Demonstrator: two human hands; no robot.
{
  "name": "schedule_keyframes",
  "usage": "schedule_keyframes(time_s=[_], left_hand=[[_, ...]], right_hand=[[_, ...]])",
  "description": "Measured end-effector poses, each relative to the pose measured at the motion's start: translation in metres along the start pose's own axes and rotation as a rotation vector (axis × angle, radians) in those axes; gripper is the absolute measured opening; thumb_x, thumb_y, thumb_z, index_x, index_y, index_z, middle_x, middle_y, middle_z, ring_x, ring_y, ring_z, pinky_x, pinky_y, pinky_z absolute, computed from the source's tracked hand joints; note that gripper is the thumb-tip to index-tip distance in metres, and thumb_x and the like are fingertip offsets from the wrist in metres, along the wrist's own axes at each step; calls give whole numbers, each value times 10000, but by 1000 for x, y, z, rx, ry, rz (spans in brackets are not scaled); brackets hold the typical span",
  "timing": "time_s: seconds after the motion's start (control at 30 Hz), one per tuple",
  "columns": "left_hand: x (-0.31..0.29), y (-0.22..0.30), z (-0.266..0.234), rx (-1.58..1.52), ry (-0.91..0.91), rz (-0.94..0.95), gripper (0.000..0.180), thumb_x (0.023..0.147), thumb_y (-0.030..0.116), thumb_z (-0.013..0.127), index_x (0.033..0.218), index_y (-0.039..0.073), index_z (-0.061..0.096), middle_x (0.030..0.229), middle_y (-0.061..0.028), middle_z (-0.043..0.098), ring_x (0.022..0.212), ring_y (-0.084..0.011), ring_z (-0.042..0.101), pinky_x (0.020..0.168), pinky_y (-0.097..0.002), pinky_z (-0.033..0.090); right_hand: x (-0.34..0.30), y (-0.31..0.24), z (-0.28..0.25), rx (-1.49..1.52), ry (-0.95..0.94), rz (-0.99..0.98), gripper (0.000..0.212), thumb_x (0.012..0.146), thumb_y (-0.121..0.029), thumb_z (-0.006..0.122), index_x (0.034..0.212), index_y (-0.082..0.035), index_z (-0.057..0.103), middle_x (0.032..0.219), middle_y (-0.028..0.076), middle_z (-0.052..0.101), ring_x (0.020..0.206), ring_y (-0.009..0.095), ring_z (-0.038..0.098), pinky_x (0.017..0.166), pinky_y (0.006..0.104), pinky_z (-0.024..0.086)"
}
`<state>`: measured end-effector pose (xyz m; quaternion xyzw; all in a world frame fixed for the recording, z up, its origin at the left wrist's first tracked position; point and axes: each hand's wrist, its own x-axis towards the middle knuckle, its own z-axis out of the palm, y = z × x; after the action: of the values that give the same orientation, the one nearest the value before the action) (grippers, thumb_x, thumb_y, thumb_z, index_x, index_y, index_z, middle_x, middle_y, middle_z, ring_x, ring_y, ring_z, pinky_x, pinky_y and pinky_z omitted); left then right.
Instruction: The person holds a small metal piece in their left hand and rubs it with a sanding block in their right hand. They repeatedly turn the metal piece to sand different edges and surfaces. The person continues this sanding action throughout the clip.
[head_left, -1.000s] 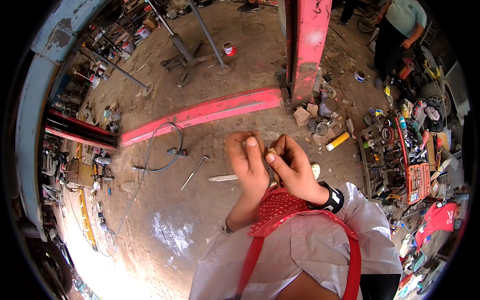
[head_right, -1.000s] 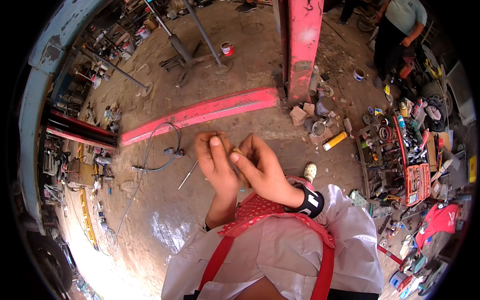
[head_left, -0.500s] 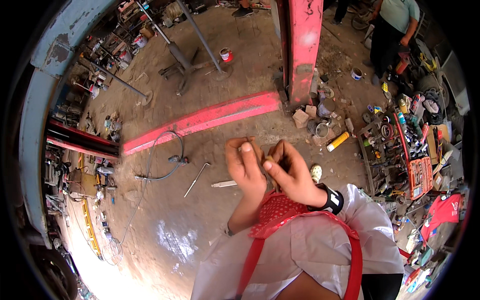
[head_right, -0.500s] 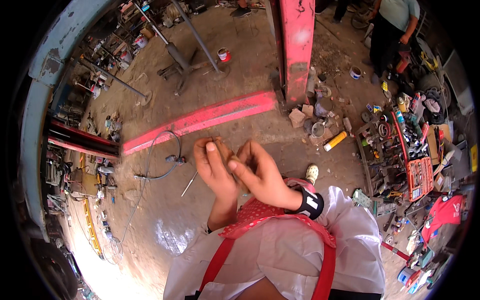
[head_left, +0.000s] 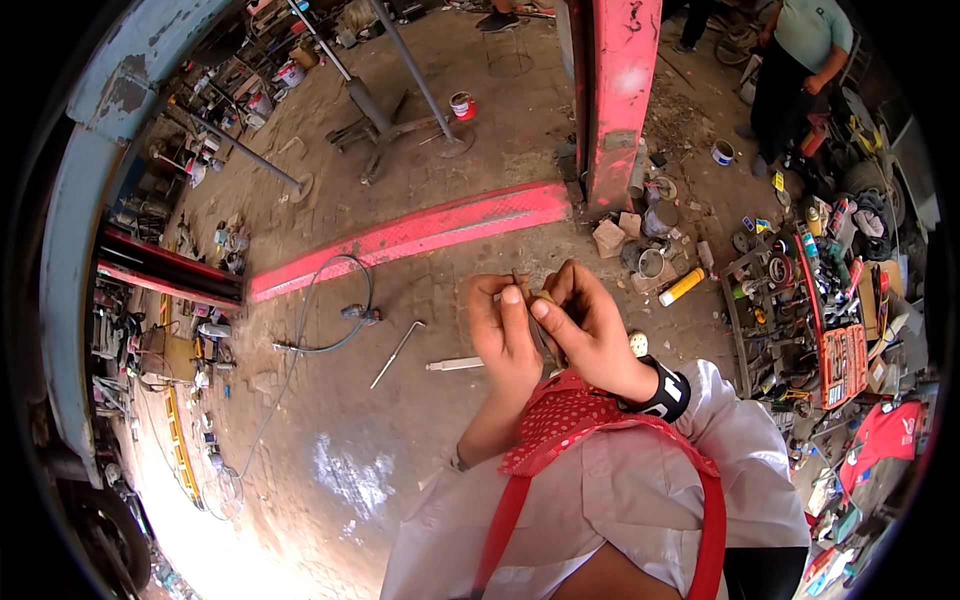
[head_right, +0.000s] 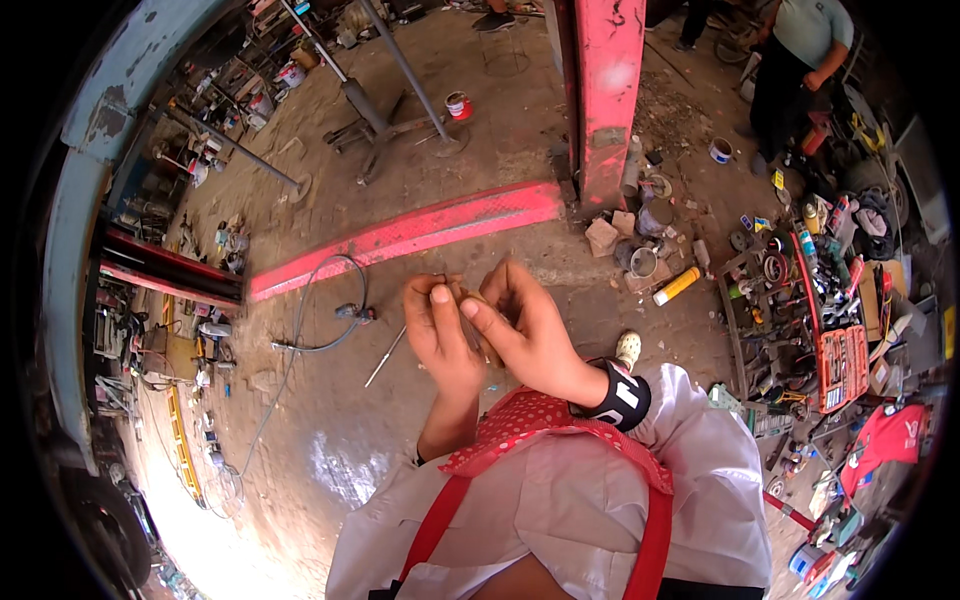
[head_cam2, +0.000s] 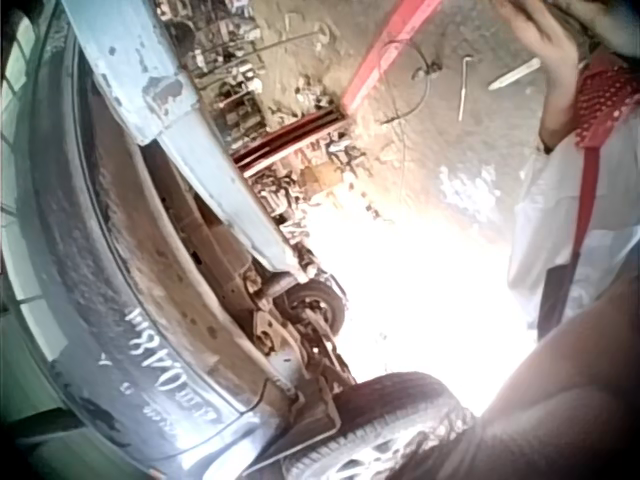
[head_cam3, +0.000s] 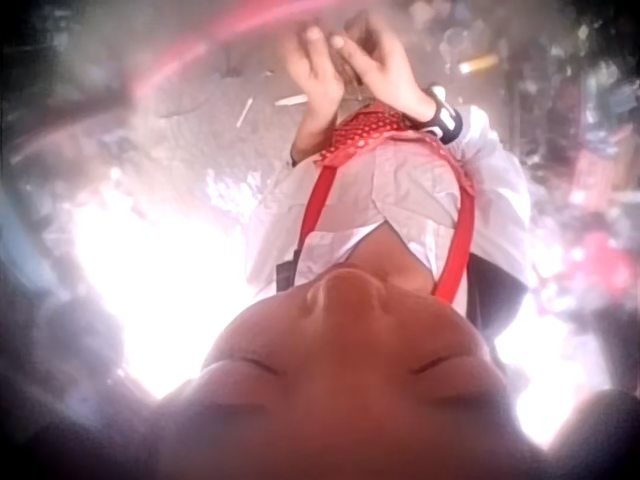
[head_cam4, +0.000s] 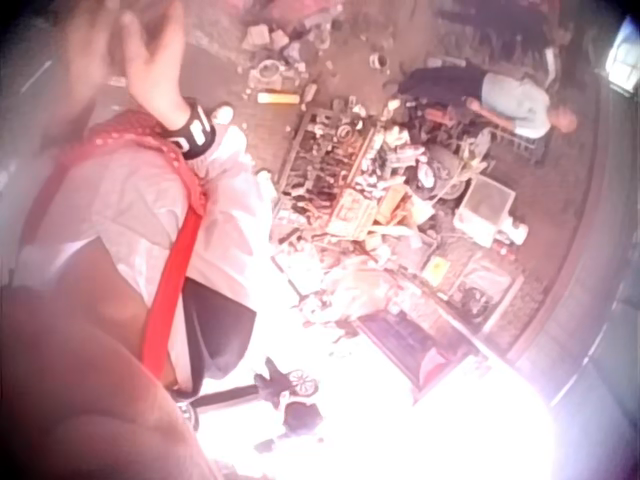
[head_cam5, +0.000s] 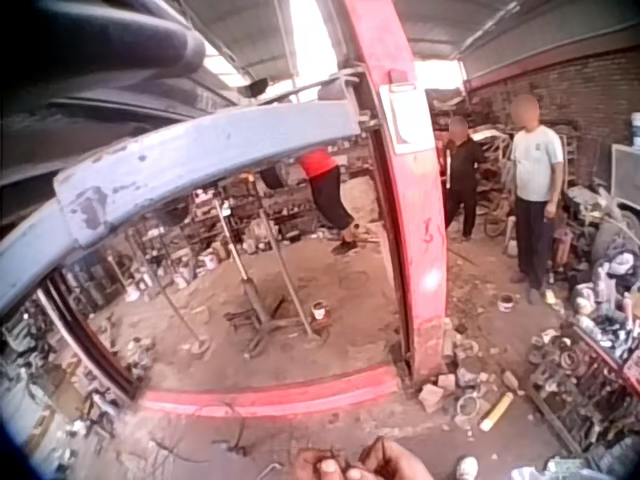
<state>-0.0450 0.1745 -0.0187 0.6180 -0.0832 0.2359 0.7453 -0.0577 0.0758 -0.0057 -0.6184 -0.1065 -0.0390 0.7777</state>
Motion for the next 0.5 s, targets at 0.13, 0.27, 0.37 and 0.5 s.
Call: schedule_keyframes(time_s=[0.13, 0.27, 0.37, 0.5], left_hand=[[3, -5, -7, -20, -13, -47, 156, 989, 161, 435, 978, 10, 470, 793, -18, 499, 700, -62, 438, 619, -220, 364], [0, -10, -2, 72, -1, 39, 158, 990, 156, 432, 981, 3, 471, 831, -32, 525, 718, -66, 442, 637, -223, 372], [-2, -11, -9, 37, -27, -56, 157, 990, 150, 426, 985, 0, 471, 873, -46, 535, 747, -78, 455, 675, -232, 389], [-2, -13, -6, 54, -13, 2, 148, 991, 141, 418, 988, 3, 471, 901, -53, 530, 781, -93, 473, 717, -243, 406]], right_hand=[[-10, 5, 2, 78, -27, 64, 191, 929, -108, 581, 831, -46, 429, 681, -15, 461, 518, 24, 432, 441, 201, 333], [8, 4, -1, 22, 0, 26, 186, 929, -100, 577, 839, -44, 424, 670, -7, 470, 504, 28, 437, 430, 202, 325], [2, 5, -2, 82, -16, 76, 179, 929, -94, 575, 848, -47, 422, 656, -7, 473, 500, 29, 439, 427, 199, 320], [1, 10, -4, 42, -24, 1, 174, 928, -84, 573, 852, -49, 420, 666, -10, 468, 514, 26, 449, 432, 197, 324]])
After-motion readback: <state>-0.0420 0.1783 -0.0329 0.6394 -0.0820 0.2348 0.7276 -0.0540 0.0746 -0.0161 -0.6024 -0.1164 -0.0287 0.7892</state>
